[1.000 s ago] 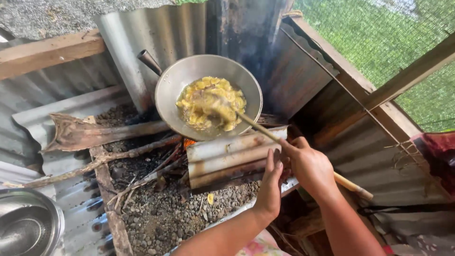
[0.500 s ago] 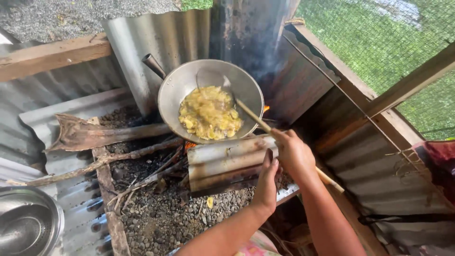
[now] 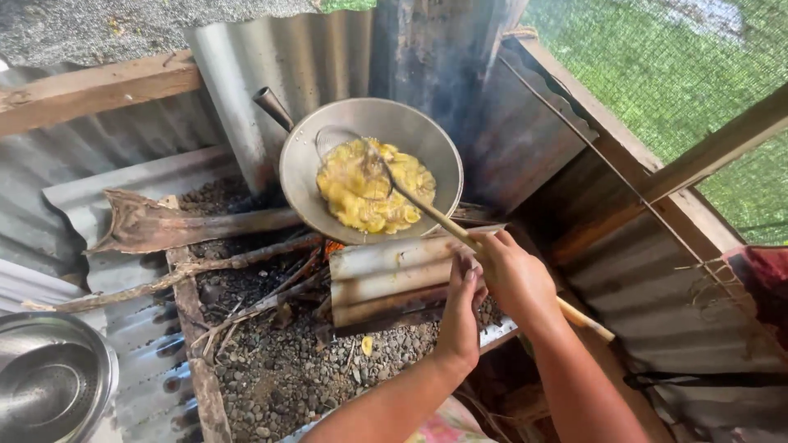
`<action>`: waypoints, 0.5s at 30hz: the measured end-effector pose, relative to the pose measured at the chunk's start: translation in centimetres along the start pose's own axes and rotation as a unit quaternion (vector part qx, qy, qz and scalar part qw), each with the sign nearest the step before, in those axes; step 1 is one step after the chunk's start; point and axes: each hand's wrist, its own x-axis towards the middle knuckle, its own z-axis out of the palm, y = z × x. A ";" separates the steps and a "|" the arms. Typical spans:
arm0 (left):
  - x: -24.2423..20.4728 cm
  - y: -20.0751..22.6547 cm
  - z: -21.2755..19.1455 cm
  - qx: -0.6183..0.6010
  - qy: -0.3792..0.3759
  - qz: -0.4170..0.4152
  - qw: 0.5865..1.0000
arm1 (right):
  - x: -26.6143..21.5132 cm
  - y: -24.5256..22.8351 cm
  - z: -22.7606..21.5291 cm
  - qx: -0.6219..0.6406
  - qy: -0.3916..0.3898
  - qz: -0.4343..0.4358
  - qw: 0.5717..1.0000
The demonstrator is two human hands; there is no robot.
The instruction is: The person fries sliced bananas in a wok over a wood fire, stirring them with a wooden spoon and a mesh strainer. They use the strainer to lift and drain the bananas before returning them to the oil, while also tending to the burning wood.
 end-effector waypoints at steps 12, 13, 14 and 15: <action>-0.6 -2.1 0.4 -0.017 -0.057 -0.016 0.998 | -2.5 0.9 -2.0 -0.092 0.016 -0.017 0.995; -0.6 -2.0 0.7 -0.014 -0.043 -0.029 0.999 | -2.5 0.9 -1.9 -0.105 0.021 -0.014 0.994; -0.4 -1.9 0.9 -0.010 -0.032 -0.041 0.999 | -2.4 1.1 -1.9 -0.086 0.051 -0.019 0.995; -0.3 -1.7 0.9 -0.003 -0.033 -0.043 0.999 | -2.2 1.3 -1.8 -0.066 0.081 -0.025 0.994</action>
